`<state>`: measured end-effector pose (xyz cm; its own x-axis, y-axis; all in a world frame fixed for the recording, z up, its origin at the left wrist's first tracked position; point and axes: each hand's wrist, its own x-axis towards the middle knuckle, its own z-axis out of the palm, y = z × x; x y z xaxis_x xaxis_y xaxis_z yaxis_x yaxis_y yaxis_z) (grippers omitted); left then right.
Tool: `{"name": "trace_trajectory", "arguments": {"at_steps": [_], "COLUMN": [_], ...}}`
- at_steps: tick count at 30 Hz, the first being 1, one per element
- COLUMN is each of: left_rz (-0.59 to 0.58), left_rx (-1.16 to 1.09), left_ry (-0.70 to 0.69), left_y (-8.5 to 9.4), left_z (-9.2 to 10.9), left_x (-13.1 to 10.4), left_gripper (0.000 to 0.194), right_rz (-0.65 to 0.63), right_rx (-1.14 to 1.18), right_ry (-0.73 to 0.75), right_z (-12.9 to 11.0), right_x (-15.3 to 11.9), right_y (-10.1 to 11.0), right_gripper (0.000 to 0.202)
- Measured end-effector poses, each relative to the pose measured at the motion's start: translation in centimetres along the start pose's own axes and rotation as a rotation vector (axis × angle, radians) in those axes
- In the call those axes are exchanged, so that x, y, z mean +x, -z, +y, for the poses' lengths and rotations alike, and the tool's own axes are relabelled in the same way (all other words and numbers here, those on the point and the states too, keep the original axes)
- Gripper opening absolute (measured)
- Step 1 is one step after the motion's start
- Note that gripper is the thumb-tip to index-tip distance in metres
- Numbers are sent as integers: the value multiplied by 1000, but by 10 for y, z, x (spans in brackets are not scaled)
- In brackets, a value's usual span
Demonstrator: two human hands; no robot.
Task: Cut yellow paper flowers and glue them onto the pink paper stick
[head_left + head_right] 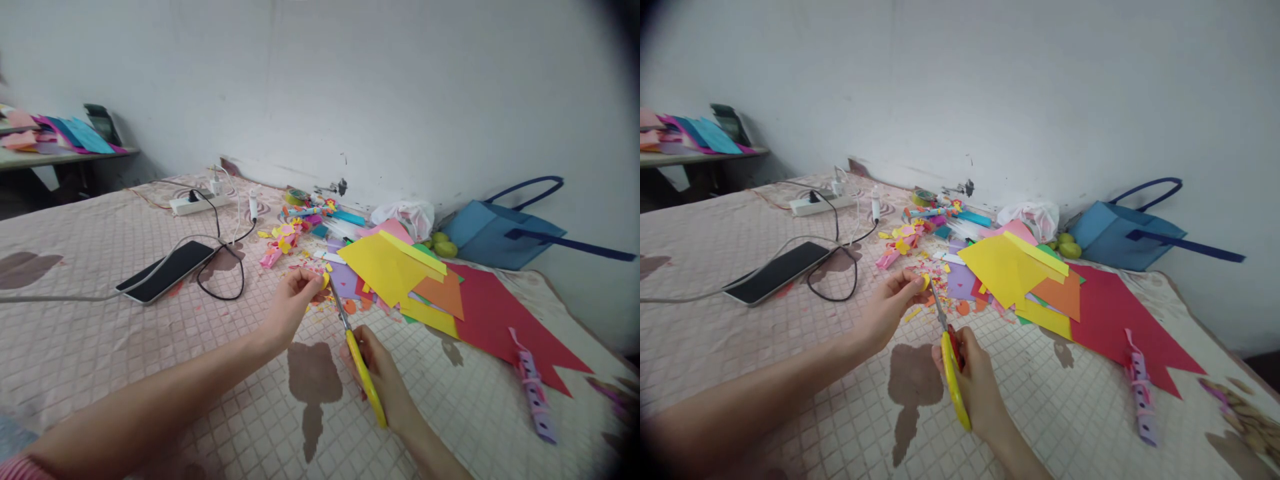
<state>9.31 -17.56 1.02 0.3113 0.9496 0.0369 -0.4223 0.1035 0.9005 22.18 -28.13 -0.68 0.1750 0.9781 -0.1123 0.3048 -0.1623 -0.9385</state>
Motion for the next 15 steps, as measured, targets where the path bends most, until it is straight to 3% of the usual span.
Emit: {"name": "trace_trajectory", "arguments": {"at_steps": [15], "left_rz": [26], "left_rx": [6], "left_ry": [-14], "left_y": [1], "left_z": [0], "left_x": [3], "left_gripper": [23], "right_rz": [5], "right_rx": [-10], "right_ry": [-24], "right_z": [0], "right_x": [-1], "right_y": [0], "right_gripper": [36]}}
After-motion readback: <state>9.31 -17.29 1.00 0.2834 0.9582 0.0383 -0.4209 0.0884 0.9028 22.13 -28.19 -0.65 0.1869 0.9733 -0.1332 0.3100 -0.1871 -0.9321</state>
